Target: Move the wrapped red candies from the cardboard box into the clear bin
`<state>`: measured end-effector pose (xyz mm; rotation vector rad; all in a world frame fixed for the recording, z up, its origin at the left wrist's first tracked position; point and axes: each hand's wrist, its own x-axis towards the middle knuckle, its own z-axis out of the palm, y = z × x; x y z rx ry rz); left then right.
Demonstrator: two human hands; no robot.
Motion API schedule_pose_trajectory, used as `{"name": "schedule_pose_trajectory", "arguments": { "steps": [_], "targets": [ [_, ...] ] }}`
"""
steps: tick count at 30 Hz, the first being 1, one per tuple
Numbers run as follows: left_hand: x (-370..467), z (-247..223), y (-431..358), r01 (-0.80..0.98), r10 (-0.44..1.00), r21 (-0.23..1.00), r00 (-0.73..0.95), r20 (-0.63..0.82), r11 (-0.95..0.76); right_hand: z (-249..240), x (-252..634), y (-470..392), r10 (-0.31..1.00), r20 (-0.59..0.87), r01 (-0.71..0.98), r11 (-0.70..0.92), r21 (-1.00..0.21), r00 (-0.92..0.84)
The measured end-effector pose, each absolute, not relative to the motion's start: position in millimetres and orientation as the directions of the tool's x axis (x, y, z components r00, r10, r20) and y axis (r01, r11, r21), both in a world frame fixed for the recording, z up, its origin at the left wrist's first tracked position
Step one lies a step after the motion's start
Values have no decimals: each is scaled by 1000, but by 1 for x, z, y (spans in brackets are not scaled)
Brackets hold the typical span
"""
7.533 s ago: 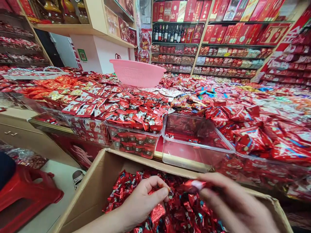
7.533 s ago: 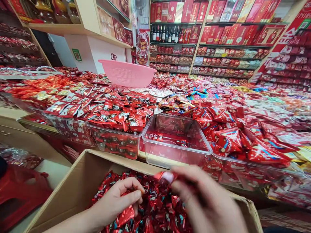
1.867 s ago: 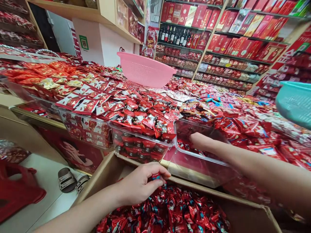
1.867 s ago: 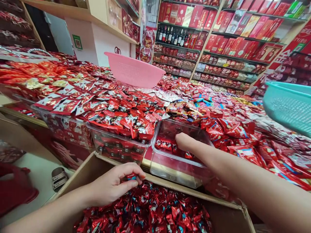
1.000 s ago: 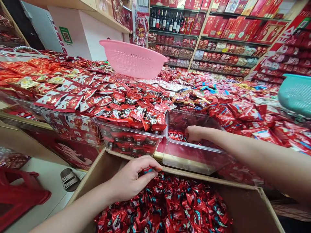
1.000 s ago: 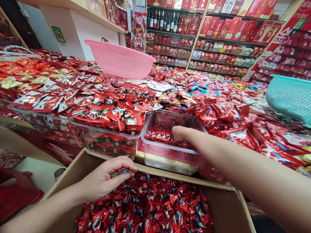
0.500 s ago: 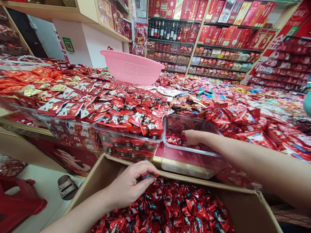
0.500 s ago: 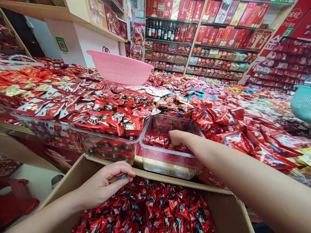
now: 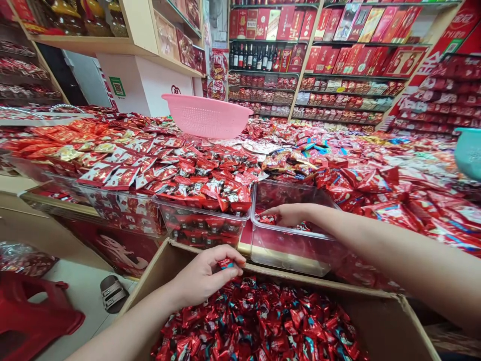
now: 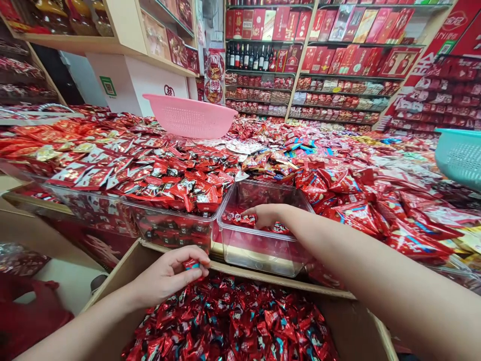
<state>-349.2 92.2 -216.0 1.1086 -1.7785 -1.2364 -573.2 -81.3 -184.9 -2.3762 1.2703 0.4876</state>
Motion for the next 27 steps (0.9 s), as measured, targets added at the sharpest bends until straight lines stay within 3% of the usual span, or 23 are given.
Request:
{"name": "schedule_pose_trajectory", "arguments": {
  "steps": [3, 6, 8, 10, 12, 15, 21, 24, 27],
  "targets": [
    [-349, -219, 91, -46, -909, 999, -417, -11, 9, -172, -571, -83, -741, -427, -852, -492, -180, 519],
    [-347, -221, 89, 107, -901, 994, -433, 26, -23, -141, -569, -69, -796, -277, -843, -516, -155, 538],
    [-347, -218, 92, 165, -896, 986, -439, 72, -2, -120, -571, -42, -826, -62, -819, -541, -192, 560],
    [-351, -210, 98, 205, -886, 979, -452, 101, 6, -109, -573, 1, -812, 206, -755, -583, -299, 546],
    [-359, -201, 106, 235, -872, 972, -475, 113, -2, -115, -575, 50, -750, 375, -592, -661, -461, 545],
    [-379, -195, 120, 250, -857, 968, -501, 121, -9, -153, -573, 109, -772, 266, -485, -587, -649, 578],
    [-408, -225, 135, 143, -879, 989, -475, 33, -41, -233, -572, 130, -874, 167, -417, -376, -828, 457],
    [-408, -238, 135, 115, -897, 989, -442, -33, -93, -241, -578, 130, -871, 135, -458, -373, -807, 471],
    [-403, -241, 133, 109, -899, 981, -428, -98, -159, -221, -591, 133, -834, 243, -505, -504, -701, 496]
  ]
}}
